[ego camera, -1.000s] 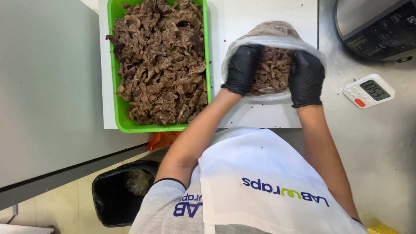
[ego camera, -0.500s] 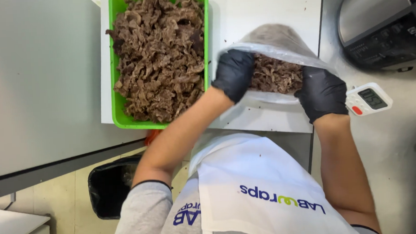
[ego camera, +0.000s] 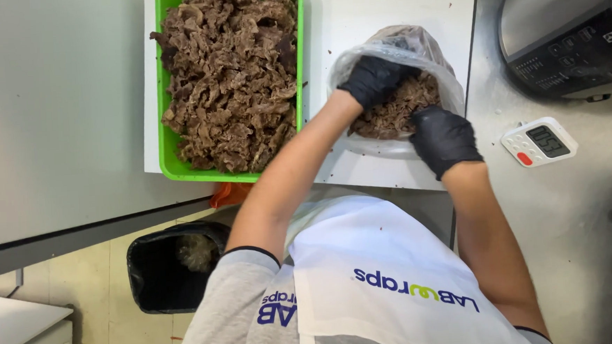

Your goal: Separating pieces of shredded meat from a tray and placing them into a plastic bag.

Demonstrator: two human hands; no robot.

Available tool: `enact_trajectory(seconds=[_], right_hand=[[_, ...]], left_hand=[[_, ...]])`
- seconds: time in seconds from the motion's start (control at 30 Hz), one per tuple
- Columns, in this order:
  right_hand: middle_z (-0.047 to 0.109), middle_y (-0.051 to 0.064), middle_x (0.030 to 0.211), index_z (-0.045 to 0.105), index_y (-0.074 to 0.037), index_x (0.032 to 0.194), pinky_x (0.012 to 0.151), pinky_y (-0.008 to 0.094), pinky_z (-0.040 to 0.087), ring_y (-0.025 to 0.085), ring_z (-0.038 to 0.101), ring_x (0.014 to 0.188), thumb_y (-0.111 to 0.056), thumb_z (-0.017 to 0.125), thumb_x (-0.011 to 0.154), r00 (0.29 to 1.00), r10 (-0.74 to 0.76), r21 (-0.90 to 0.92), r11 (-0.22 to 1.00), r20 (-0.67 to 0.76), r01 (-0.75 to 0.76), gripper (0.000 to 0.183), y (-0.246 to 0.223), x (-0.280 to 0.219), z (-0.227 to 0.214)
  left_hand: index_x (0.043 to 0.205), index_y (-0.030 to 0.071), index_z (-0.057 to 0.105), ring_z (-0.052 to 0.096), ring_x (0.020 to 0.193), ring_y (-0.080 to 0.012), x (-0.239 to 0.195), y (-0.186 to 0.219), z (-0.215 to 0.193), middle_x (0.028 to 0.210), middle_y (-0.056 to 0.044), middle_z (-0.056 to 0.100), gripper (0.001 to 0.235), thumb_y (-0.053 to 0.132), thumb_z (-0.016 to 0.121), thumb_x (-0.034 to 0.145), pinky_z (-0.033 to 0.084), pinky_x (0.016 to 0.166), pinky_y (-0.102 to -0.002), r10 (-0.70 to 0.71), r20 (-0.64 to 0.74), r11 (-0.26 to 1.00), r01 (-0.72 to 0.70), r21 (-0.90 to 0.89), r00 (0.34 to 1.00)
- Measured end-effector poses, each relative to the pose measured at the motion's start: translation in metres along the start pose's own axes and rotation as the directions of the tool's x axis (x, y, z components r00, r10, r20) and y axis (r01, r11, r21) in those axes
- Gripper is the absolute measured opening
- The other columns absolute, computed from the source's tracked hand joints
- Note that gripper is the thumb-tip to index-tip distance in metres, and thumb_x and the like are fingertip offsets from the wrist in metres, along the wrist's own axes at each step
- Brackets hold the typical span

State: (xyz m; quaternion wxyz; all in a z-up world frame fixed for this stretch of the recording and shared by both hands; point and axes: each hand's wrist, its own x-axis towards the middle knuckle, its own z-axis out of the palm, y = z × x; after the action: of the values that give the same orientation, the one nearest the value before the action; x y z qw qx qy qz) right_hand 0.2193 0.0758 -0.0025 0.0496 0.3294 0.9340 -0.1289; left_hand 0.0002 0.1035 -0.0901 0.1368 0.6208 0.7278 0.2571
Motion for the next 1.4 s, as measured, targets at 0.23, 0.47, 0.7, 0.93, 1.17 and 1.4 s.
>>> enact_trajectory(seconds=[0.23, 0.47, 0.7, 0.93, 1.17, 1.4], right_hand=[[0.069, 0.018, 0.076, 0.070, -0.007, 0.081, 0.056, 0.051, 0.054, 0.043, 0.069, 0.066, -0.022, 0.066, 0.085, 0.984, 0.081, -0.130, 0.986, -0.159, -0.102, 0.015, 0.007, -0.025, -0.036], [0.072, 0.018, 0.079, 0.073, -0.005, 0.082, 0.055, 0.046, 0.053, 0.037, 0.066, 0.058, -0.014, 0.058, 0.093, 0.983, 0.102, -0.172, 0.977, -0.151, -0.128, 0.021, -0.006, -0.020, -0.049], [0.075, 0.017, 0.087, 0.072, -0.006, 0.094, 0.060, 0.050, 0.054, 0.041, 0.070, 0.066, -0.017, 0.053, 0.100, 0.966, 0.099, -0.196, 0.969, -0.240, -0.148, 0.023, 0.000, -0.004, -0.061], [0.076, 0.018, 0.099, 0.076, -0.008, 0.114, 0.063, 0.049, 0.058, 0.039, 0.072, 0.072, -0.013, 0.055, 0.101, 0.963, 0.128, -0.125, 0.979, -0.239, -0.162, 0.026, -0.041, 0.006, -0.077], [0.075, 0.025, 0.105, 0.075, 0.000, 0.132, 0.065, 0.055, 0.049, 0.049, 0.066, 0.076, 0.002, 0.062, 0.094, 0.936, 0.168, 0.138, 0.982, -0.311, -0.130, 0.041, -0.039, -0.015, -0.096], [0.067, 0.026, 0.127, 0.061, 0.019, 0.143, 0.086, 0.037, 0.054, 0.033, 0.067, 0.106, 0.017, 0.054, 0.120, 0.908, 0.240, 0.679, 0.731, -0.343, 0.064, 0.025, -0.071, -0.054, -0.140]], left_hand=[[0.123, 0.017, 0.053, 0.061, 0.106, -0.0219, -0.031, -0.039, -0.049, 0.112, -0.007, 0.063, 0.037, 0.034, 0.030, 0.100, 0.041, 0.108, -0.039, 0.324, 0.774, 0.060, -0.829, 0.556, 0.543], [0.109, 0.007, 0.068, 0.066, 0.054, -0.0116, -0.038, 0.004, -0.082, 0.088, -0.011, 0.075, 0.018, 0.007, 0.052, 0.101, 0.063, 0.051, -0.022, 0.427, 0.223, 0.796, -0.482, 0.366, 0.876], [0.131, 0.003, 0.064, 0.059, 0.121, -0.0441, -0.083, 0.034, -0.070, 0.141, -0.023, 0.056, 0.043, 0.018, 0.060, 0.090, 0.048, 0.104, -0.050, 0.474, 0.146, 0.842, -0.496, 0.212, 0.868], [0.086, 0.007, 0.068, 0.064, 0.079, -0.0334, -0.103, 0.039, -0.059, 0.096, -0.014, 0.068, 0.012, 0.012, 0.060, 0.079, 0.052, 0.072, -0.045, 0.492, -0.115, 0.870, -0.491, 0.044, 0.863], [0.122, 0.005, 0.063, 0.072, 0.075, -0.0194, -0.146, 0.045, -0.229, 0.101, -0.013, 0.075, 0.046, -0.017, 0.057, 0.082, 0.066, 0.072, -0.028, 0.378, -0.053, 0.919, -0.381, -0.096, 0.924], [0.108, 0.007, 0.076, 0.073, 0.081, -0.0303, -0.150, -0.100, -0.362, 0.101, -0.010, 0.079, 0.031, -0.001, 0.062, 0.081, 0.058, 0.077, -0.039, 0.094, -0.328, 0.964, -0.004, 0.265, 0.940]])
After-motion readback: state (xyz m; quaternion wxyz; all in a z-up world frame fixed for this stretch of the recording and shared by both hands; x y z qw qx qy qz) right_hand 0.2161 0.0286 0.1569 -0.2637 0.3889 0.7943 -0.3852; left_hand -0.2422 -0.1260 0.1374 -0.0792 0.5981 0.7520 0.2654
